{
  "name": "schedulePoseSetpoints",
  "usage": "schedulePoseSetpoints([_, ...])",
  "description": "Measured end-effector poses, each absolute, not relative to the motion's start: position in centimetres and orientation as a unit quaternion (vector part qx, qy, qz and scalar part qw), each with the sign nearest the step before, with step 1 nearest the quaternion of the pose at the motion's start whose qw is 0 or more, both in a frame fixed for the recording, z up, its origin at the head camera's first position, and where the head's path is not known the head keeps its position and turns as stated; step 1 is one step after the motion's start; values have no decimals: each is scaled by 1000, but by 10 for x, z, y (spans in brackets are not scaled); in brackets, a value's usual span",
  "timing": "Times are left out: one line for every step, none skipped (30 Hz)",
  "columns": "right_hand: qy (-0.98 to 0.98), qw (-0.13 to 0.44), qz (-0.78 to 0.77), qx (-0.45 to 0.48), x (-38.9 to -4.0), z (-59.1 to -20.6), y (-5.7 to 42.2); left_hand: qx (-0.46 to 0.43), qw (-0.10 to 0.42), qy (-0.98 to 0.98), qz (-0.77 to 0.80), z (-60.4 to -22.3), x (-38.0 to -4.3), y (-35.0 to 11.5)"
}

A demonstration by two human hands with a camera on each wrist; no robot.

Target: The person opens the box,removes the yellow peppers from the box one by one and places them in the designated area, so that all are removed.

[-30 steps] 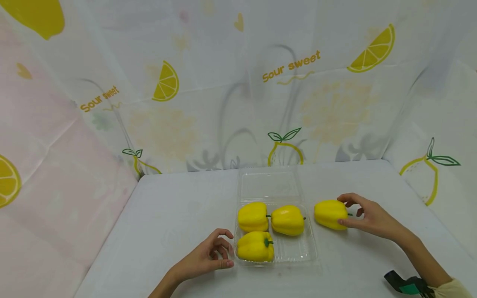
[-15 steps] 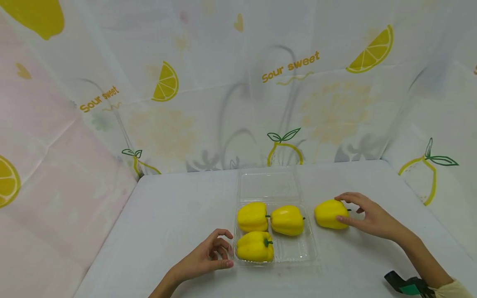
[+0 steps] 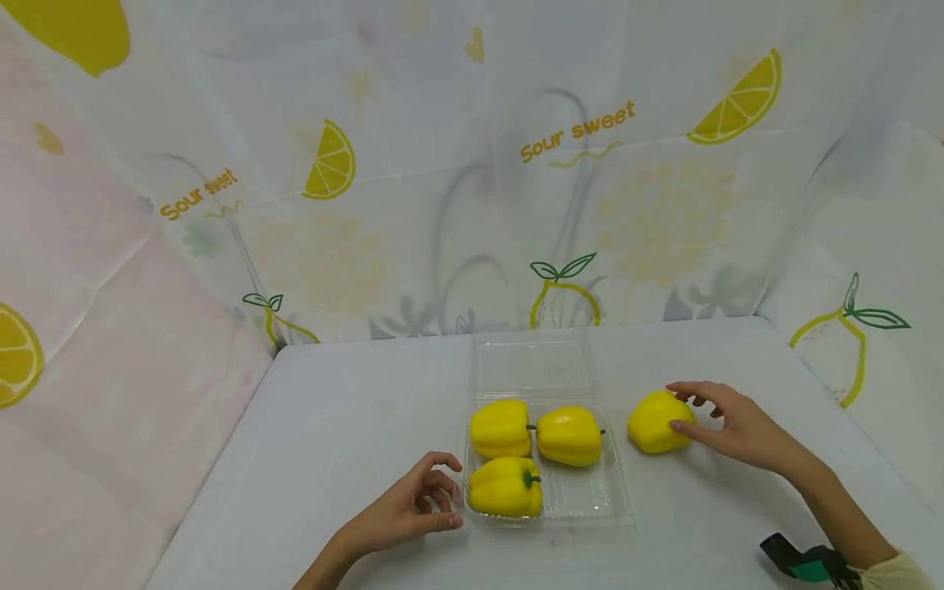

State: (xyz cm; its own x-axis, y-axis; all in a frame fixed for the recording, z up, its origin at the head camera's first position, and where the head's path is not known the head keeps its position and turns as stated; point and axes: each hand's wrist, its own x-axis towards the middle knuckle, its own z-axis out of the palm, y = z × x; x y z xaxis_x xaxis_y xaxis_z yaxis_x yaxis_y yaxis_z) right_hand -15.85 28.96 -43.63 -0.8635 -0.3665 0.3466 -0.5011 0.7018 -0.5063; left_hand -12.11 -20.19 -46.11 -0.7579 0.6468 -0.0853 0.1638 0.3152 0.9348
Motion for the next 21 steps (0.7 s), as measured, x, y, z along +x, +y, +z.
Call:
schedulePoseSetpoints([-915, 108, 307, 239, -159, -436, 290, 261, 230, 778, 523, -461, -121, -202])
schedulePoseSetpoints([-914, 106, 311, 239, -159, -436, 290, 259, 231, 778, 523, -461, -121, -202])
schedulePoseSetpoints([-912, 105, 315, 242, -159, -436, 290, 259, 232, 779, 523, -461, -121, -202])
schedulePoseSetpoints([-910, 103, 318, 246, -159, -436, 290, 258, 232, 779, 523, -461, -121, -202])
schedulePoseSetpoints([-908, 101, 321, 250, -159, -436, 290, 258, 232, 779, 523, -460, -121, -202])
schedulePoseSetpoints([-906, 100, 325, 253, -159, -436, 290, 257, 233, 779, 523, -460, -121, -202])
schedulePoseSetpoints([-904, 100, 328, 257, -158, -436, 290, 257, 233, 779, 523, -460, -121, -202])
schedulePoseSetpoints([-902, 100, 329, 260, -158, -436, 290, 257, 234, 779, 523, -460, -121, -201])
schedulePoseSetpoints([-901, 100, 329, 264, -158, -436, 290, 256, 234, 779, 523, -460, -121, -201])
schedulePoseSetpoints([-900, 101, 331, 266, -158, -437, 289, 256, 235, 778, 523, -460, -121, -201])
schedulePoseSetpoints([-899, 102, 331, 268, -158, -437, 289, 255, 235, 778, 524, -460, -121, -201])
schedulePoseSetpoints([-898, 104, 332, 269, -159, -438, 288, 254, 236, 778, 524, -460, -121, -201])
schedulePoseSetpoints([-898, 104, 332, 271, -159, -438, 288, 254, 236, 778, 524, -460, -121, -201])
schedulePoseSetpoints([-897, 105, 332, 272, -159, -438, 288, 254, 237, 778, 524, -460, -121, -201])
schedulePoseSetpoints([-897, 105, 332, 273, -159, -439, 287, 254, 236, 778, 524, -459, -122, -201])
schedulePoseSetpoints([-896, 105, 332, 274, -159, -439, 287, 254, 237, 778, 524, -459, -122, -201])
schedulePoseSetpoints([-896, 106, 332, 275, -160, -439, 286, 254, 237, 778, 524, -459, -122, -201])
schedulePoseSetpoints([-895, 107, 332, 277, -160, -439, 286, 253, 237, 778, 524, -459, -122, -201])
schedulePoseSetpoints([-895, 109, 332, 278, -160, -439, 286, 253, 237, 778, 524, -459, -122, -201])
schedulePoseSetpoints([-894, 110, 331, 280, -160, -439, 286, 252, 237, 778, 525, -459, -122, -201])
schedulePoseSetpoints([-894, 111, 329, 281, -160, -439, 287, 252, 238, 777, 525, -459, -122, -200])
